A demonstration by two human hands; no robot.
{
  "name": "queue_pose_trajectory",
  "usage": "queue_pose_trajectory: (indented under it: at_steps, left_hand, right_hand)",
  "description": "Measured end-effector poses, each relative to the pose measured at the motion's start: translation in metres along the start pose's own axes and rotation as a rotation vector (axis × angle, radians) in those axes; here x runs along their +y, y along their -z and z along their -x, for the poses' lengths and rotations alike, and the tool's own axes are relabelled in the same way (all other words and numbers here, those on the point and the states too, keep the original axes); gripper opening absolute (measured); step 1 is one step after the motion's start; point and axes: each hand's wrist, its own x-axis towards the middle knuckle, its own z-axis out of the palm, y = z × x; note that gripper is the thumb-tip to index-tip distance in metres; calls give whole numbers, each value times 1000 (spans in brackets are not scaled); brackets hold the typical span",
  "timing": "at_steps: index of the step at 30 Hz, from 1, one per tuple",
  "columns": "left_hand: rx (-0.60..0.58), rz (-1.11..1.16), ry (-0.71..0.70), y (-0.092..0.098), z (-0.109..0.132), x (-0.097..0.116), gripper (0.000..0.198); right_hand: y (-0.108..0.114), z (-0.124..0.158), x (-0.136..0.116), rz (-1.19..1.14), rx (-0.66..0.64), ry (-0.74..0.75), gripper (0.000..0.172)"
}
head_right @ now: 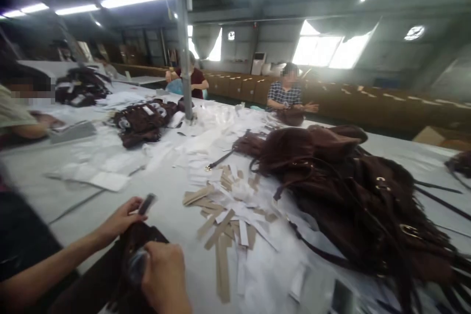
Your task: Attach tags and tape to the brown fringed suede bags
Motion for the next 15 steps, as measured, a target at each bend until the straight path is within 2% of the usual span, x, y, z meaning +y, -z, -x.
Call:
queue_pose_trajectory:
  at_steps: [3, 6, 8, 11, 13, 15]
  left_hand:
    - [-207, -12, -151, -3, 3, 11, 42]
    - [-478, -231, -241, -9, 7, 32, 41]
    - [-638, -323, -258, -6, 13, 45, 43]
    - [-697, -300, -242, 2, 24, 59, 45]
    - [-725, -310, -237, 5, 29, 60, 59]
    - [-802, -409, -251, 5, 31, 55, 80]
  right_hand:
    - [-2, 12, 2, 48, 22, -34, 29]
    - [-8, 23, 4, 62, 112, -101, 25]
    - [-12, 27, 8, 72, 177, -117, 17]
    - [-20, 31, 14, 57, 252, -75, 20]
    - [-23, 35, 19, 47, 305, -24, 24]
    - [-22, 39, 19, 67, 351, -4, 25]
